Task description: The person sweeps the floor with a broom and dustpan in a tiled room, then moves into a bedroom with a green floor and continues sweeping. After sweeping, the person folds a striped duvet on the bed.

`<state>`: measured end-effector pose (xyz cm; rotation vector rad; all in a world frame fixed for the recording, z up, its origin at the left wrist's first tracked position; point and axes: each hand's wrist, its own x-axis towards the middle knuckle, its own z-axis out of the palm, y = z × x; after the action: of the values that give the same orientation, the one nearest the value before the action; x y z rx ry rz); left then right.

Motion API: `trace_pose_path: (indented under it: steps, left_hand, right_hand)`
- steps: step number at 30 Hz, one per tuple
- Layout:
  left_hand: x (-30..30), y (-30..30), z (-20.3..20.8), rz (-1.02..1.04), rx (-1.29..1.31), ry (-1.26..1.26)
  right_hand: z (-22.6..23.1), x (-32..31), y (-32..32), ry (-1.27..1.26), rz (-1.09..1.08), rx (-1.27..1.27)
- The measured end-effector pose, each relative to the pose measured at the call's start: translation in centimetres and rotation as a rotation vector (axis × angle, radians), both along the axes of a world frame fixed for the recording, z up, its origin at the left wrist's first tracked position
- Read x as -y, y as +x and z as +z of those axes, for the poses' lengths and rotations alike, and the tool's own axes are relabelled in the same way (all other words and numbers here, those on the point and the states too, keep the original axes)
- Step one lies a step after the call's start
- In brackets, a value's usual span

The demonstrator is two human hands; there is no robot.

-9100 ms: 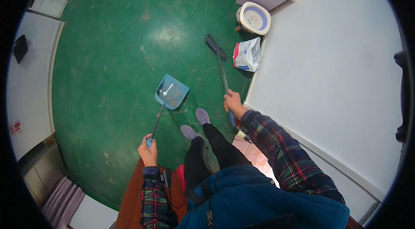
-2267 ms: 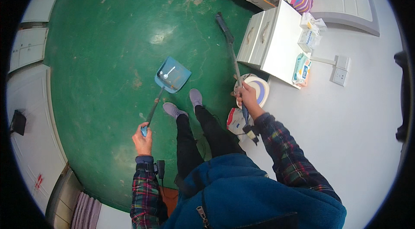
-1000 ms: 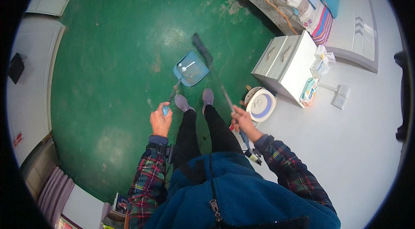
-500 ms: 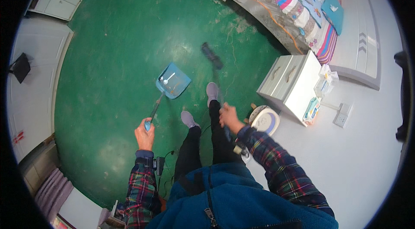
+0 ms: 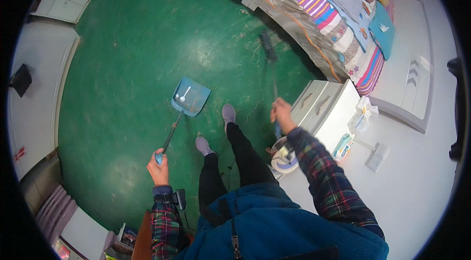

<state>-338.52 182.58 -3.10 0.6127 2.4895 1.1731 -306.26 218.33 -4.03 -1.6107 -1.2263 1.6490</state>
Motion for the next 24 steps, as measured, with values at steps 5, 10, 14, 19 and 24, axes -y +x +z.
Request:
trace_pose_path:
  steps: [5,10,14,19,24]
  left_hand:
    - [-2.2,-0.1,-0.9,0.079,0.146,-0.032]
    - [-3.6,0.0,-0.3,0.097,0.204,-0.019]
    - [-5.7,-0.1,-0.4,0.082,0.122,-0.006]
    - [-6.2,-0.6,-1.0,0.094,0.091,-0.016]
    - [-5.6,-2.6,-1.6,0.103,0.081,-0.066]
  right_hand:
    - [-1.2,-14.4,2.8,-0.066,-0.185,-0.026]
    - [-2.8,-15.8,0.0,-0.111,-0.165,-0.073]
    - [-3.4,-8.4,-5.0,0.064,0.094,0.244]
    - [0.7,1.6,-8.3,-0.079,0.413,0.292]
    - [4.7,2.5,-10.5,-0.355,0.56,0.191]
